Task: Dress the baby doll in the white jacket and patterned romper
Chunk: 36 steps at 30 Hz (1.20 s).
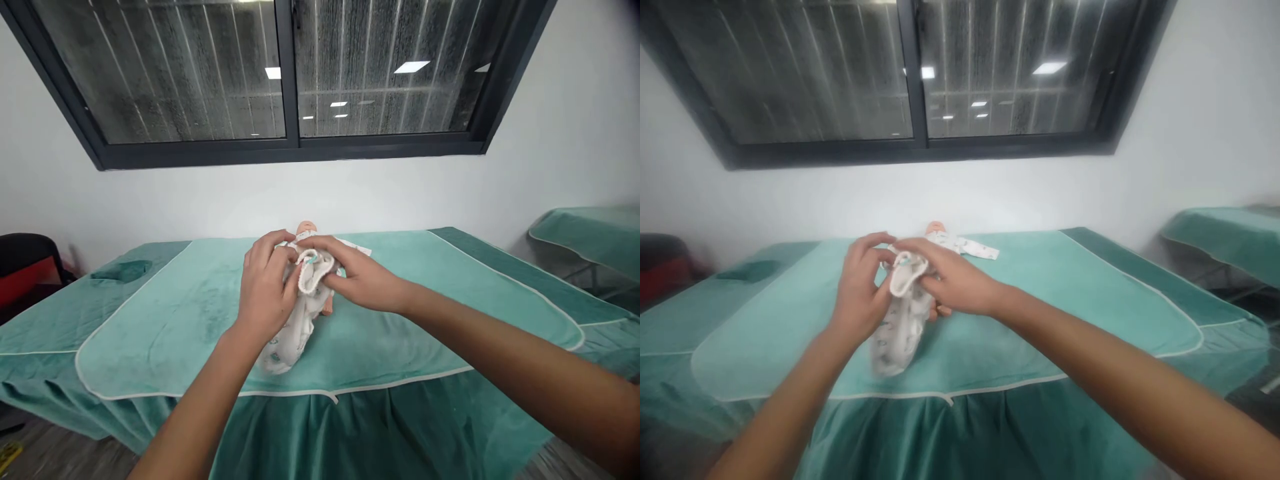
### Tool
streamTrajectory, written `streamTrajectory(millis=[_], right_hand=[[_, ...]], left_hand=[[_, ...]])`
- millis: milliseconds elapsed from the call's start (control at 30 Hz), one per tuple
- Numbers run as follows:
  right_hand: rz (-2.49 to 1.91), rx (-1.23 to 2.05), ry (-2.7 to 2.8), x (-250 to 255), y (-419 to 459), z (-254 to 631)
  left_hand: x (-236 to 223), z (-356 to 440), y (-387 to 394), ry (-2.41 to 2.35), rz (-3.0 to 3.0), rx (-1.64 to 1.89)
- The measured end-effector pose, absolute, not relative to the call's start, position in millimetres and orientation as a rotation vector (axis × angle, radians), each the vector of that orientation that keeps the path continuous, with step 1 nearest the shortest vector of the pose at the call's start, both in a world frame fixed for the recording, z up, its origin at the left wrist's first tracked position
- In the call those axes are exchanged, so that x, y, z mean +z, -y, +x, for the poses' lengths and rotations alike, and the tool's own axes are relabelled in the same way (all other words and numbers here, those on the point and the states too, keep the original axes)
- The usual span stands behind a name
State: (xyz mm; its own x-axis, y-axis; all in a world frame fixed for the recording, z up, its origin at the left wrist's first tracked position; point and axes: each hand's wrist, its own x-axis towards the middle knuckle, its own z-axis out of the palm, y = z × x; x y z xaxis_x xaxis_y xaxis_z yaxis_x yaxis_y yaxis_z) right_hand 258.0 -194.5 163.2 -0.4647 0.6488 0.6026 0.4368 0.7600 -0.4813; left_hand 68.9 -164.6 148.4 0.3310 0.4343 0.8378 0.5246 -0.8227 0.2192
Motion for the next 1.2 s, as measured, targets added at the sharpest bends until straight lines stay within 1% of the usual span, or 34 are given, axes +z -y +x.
streamTrajectory(millis=[100,200,267,333,433,567,700,767,800,933,1000,1100,1200], right_hand=[[-0.781,-0.070,2.156,175.3,190.6,259.8],[-0.828,-0.353,2.211,178.2,189.3,259.0],[-0.893,-0.444,2.187,174.5,190.1,257.4],[-0.939,-0.442,2.146,169.3,190.7,256.9],[-0.862,-0.297,2.123,165.3,189.2,260.9],[-0.836,0.150,1.918,168.3,179.7,273.4],[-0.838,0.627,1.672,165.8,161.3,287.5],[-0.822,0.741,1.677,162.1,153.4,293.5],[-0.845,0.745,1.732,160.6,151.0,295.9],[-0.991,0.477,2.189,159.5,152.4,297.1],[-1.023,0.450,2.333,159.4,155.5,291.7],[-1.022,0.732,2.254,156.7,157.1,279.5],[-0.922,0.934,1.954,154.8,155.4,268.9]], left_hand=[[159.7,72.1,163.2,0.941,-2.488,-1.618],[169.0,75.0,165.5,1.077,-2.545,-1.746],[171.5,76.4,169.1,1.156,-2.615,-1.778],[171.5,76.5,172.5,1.223,-2.672,-1.751],[169.2,73.0,173.3,1.260,-2.732,-1.718],[167.1,63.4,166.7,1.322,-2.731,-1.772],[169.5,57.8,158.3,1.335,-2.893,-1.554],[171.5,57.4,154.8,1.287,-2.969,-1.456],[172.5,57.5,153.2,1.278,-2.971,-1.453],[174.8,59.4,148.7,1.389,-2.863,-1.666],[174.1,62.2,147.5,1.447,-2.832,-1.823],[170.1,68.4,147.0,1.478,-2.934,-2.046],[165.6,72.3,149.2,1.601,-3.093,-2.249]])
